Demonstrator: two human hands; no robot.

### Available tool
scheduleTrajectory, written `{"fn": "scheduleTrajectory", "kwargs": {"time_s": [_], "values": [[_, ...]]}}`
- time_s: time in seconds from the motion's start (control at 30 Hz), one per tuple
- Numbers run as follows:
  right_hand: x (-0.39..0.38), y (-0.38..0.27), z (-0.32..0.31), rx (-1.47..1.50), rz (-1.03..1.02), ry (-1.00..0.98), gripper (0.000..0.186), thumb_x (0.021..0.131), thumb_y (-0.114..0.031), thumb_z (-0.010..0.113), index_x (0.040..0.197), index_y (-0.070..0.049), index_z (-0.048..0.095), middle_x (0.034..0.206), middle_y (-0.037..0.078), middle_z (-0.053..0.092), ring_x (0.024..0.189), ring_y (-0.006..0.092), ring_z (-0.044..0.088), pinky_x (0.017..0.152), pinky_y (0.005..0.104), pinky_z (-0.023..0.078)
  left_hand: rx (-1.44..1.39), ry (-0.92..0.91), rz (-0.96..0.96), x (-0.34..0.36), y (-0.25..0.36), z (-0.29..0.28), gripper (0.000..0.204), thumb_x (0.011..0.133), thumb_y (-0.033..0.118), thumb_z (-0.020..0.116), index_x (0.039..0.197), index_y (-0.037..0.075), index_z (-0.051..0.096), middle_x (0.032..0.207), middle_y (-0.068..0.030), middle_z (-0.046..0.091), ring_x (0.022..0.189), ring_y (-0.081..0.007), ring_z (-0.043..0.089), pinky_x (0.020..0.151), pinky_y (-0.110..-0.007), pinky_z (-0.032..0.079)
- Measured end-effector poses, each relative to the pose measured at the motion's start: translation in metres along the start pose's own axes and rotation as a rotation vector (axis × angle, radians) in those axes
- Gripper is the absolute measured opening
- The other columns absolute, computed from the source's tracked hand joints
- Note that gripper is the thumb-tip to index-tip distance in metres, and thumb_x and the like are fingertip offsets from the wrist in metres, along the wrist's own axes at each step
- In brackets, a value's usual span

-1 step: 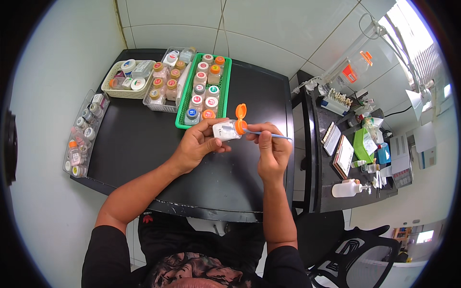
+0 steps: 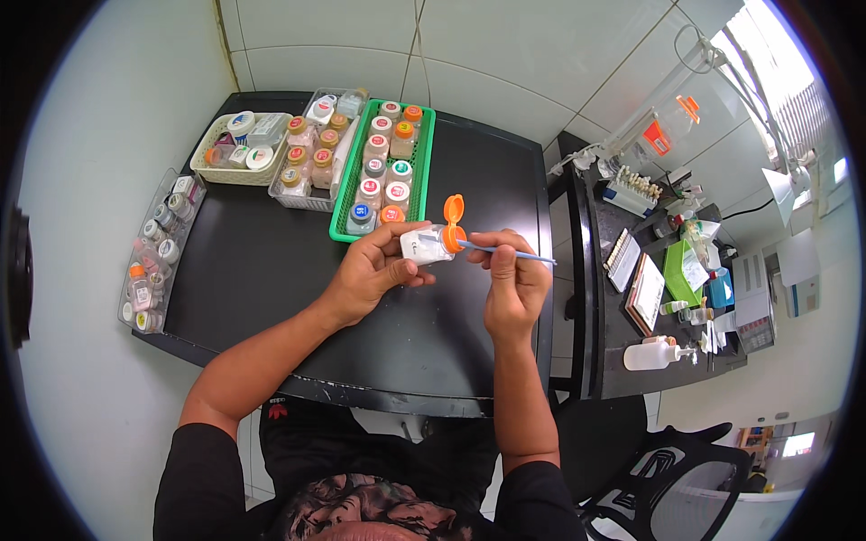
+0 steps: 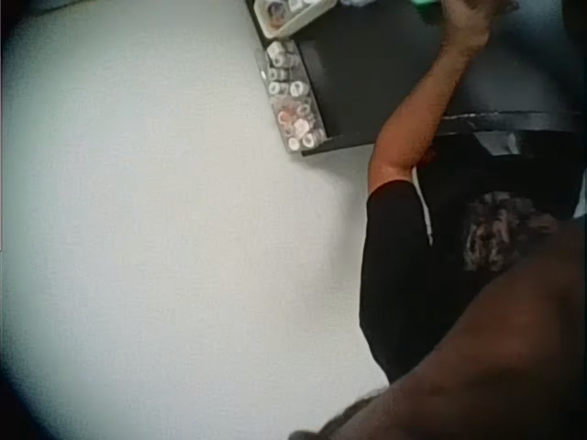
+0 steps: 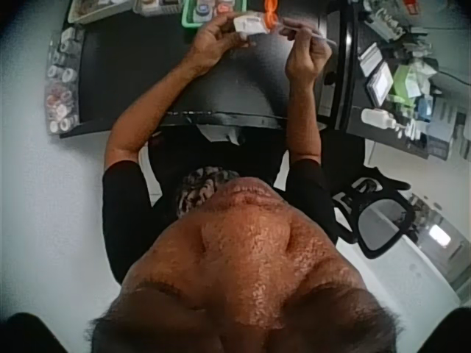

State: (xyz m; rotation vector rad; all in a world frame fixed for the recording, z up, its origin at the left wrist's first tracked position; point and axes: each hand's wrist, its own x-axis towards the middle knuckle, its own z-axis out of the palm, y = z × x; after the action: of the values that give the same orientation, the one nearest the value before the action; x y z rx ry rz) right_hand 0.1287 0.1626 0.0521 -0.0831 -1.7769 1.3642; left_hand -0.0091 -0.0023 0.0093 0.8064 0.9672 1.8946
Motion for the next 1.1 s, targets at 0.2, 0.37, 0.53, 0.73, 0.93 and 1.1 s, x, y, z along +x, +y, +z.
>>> {"fn": "scheduleTrajectory", "kwargs": {"time_s": [0.2,0.37,0.53,0.73,0.93,1.1], "values": [[0.001,-0.002,0.001,0.024,0.030,0.027,0.039,0.115,-0.024,0.054,0.105,0.007,0.075,0.097,0.010,0.071,0.082,0.0139,0.066,0.075,0.0281,0.048,0.014,-0.012,-0.005,0.000,0.001,-0.002,0.063,0.105,0.022,0.073,0.157,0.000,0.047,0.135,-0.0153,0.066,0.109,-0.0209,0.073,0.095,-0.032,0.061],[0.002,0.007,-0.010,0.126,0.046,-0.011,0.038,0.116,-0.024,0.053,0.105,0.006,0.074,0.100,0.010,0.070,0.082,0.0132,0.063,0.077,0.0283,0.050,0.060,-0.048,0.032,0.002,-0.004,-0.004,0.063,0.106,0.029,0.071,0.157,-0.001,0.048,0.136,-0.0151,0.067,0.113,-0.0190,0.072,0.098,-0.033,0.060],[0.000,0.002,-0.008,0.081,0.003,-0.013,0.037,0.116,-0.022,0.052,0.103,0.006,0.072,0.100,0.010,0.069,0.083,0.0128,0.062,0.077,0.0285,0.050,0.068,-0.048,0.103,0.004,-0.008,-0.004,0.065,0.109,0.040,0.064,0.155,-0.002,0.048,0.137,-0.0146,0.067,0.119,-0.0211,0.070,0.103,-0.034,0.059],[0.000,0.003,-0.009,0.068,0.032,-0.035,0.037,0.116,-0.023,0.051,0.105,0.005,0.072,0.099,0.009,0.070,0.082,0.0126,0.062,0.077,0.0284,0.050,-0.031,-0.043,0.047,0.003,-0.001,-0.002,0.067,0.109,0.040,0.064,0.158,-0.002,0.044,0.143,-0.0151,0.062,0.125,-0.0235,0.067,0.104,-0.037,0.060],[0.001,0.006,-0.008,0.108,0.000,0.049,0.038,0.116,-0.025,0.051,0.105,0.005,0.072,0.100,0.010,0.070,0.081,0.0116,0.062,0.075,0.0276,0.049,0.077,-0.051,0.090,0.001,0.000,0.005,0.064,0.106,0.016,0.070,0.161,0.002,0.041,0.140,-0.0141,0.063,0.122,-0.0218,0.069,0.103,-0.035,0.061],[0.003,0.004,-0.008,0.034,0.017,0.000,0.038,0.116,-0.024,0.051,0.105,0.006,0.072,0.097,0.009,0.069,0.081,0.0116,0.061,0.076,0.0277,0.049,0.025,-0.037,0.018,-0.002,0.003,0.001,0.056,0.106,0.009,0.069,0.156,0.002,0.044,0.139,-0.0169,0.064,0.115,-0.0207,0.071,0.096,-0.034,0.062]]}}
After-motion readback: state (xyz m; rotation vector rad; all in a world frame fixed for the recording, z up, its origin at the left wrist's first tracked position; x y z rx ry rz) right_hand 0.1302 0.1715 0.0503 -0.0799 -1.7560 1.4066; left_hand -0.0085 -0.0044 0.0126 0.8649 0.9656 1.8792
